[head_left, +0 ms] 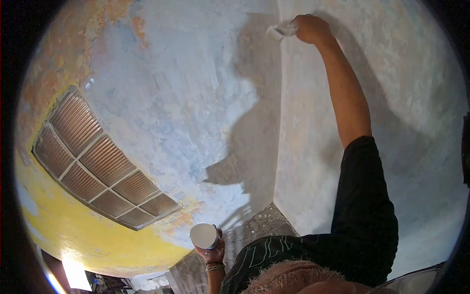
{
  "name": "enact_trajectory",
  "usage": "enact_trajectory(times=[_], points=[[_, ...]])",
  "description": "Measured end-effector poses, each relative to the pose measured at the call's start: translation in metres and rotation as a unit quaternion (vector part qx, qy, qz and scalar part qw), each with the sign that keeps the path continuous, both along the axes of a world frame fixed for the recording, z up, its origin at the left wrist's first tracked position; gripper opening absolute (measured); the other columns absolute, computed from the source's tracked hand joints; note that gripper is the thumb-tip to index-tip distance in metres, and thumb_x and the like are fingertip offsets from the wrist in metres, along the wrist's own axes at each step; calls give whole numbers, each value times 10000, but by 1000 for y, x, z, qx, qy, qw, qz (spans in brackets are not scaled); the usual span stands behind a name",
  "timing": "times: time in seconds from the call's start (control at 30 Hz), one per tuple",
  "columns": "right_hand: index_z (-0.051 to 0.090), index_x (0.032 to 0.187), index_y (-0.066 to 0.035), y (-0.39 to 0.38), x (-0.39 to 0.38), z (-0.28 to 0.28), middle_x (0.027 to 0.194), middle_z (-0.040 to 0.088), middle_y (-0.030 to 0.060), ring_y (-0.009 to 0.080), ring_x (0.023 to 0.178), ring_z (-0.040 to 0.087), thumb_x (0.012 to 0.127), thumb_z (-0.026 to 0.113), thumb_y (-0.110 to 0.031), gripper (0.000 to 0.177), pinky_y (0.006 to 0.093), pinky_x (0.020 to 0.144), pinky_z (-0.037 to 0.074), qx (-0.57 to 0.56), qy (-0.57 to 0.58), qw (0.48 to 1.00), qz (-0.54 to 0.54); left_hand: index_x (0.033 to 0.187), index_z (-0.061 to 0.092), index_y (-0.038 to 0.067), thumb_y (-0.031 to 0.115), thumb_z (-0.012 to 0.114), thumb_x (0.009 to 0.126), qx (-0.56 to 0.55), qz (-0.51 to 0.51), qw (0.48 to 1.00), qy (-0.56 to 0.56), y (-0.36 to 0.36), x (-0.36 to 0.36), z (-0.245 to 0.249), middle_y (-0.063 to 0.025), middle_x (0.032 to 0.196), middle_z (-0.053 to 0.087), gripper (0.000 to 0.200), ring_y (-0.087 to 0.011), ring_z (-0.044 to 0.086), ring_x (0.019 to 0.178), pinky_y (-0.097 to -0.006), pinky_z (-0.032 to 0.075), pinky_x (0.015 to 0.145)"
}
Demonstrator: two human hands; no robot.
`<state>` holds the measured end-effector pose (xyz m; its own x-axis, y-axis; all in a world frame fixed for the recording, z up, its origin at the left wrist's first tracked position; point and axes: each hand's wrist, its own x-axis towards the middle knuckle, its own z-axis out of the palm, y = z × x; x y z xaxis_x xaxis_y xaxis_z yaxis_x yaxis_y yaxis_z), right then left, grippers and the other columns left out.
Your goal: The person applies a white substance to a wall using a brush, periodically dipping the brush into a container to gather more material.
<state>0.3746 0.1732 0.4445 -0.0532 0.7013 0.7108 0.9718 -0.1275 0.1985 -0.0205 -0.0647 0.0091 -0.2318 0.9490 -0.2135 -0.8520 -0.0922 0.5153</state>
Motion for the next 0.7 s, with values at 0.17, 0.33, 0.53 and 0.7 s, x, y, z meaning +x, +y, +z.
enact_trajectory(times=[0.17,0.33,0.53,0.7], points=[[614,1031,-82,12,4,-32,968,625,169,326,914,590,792,514,-182,277,438,796,463,199,97,974,38,1079,533,60,446,496,816,16,-30,992,-119,-3,-16,-42,-141,984,597,468,-301,582,842,-414,520,684],[599,1065,-87,13,-14,-84,983,618,170,343,949,570,792,528,-215,310,454,804,458,45,158,986,2,1081,535,74,440,501,816,19,-34,993,-109,-10,-11,-12,-129,1001,592,453,-282,580,881,-419,505,742],[552,1166,-176,-10,-19,-55,1026,586,118,315,920,579,821,492,-146,351,428,781,472,204,120,967,92,1114,524,92,576,477,778,-2,-15,996,-85,-5,-2,-1,-140,993,596,591,-326,594,807,-306,520,474],[525,1195,-188,17,-43,-115,979,550,97,294,800,599,800,465,-66,418,423,660,501,110,112,981,114,1120,521,92,580,474,777,-3,-8,997,-79,-3,6,0,-146,1021,593,598,-331,597,828,-327,529,508]])
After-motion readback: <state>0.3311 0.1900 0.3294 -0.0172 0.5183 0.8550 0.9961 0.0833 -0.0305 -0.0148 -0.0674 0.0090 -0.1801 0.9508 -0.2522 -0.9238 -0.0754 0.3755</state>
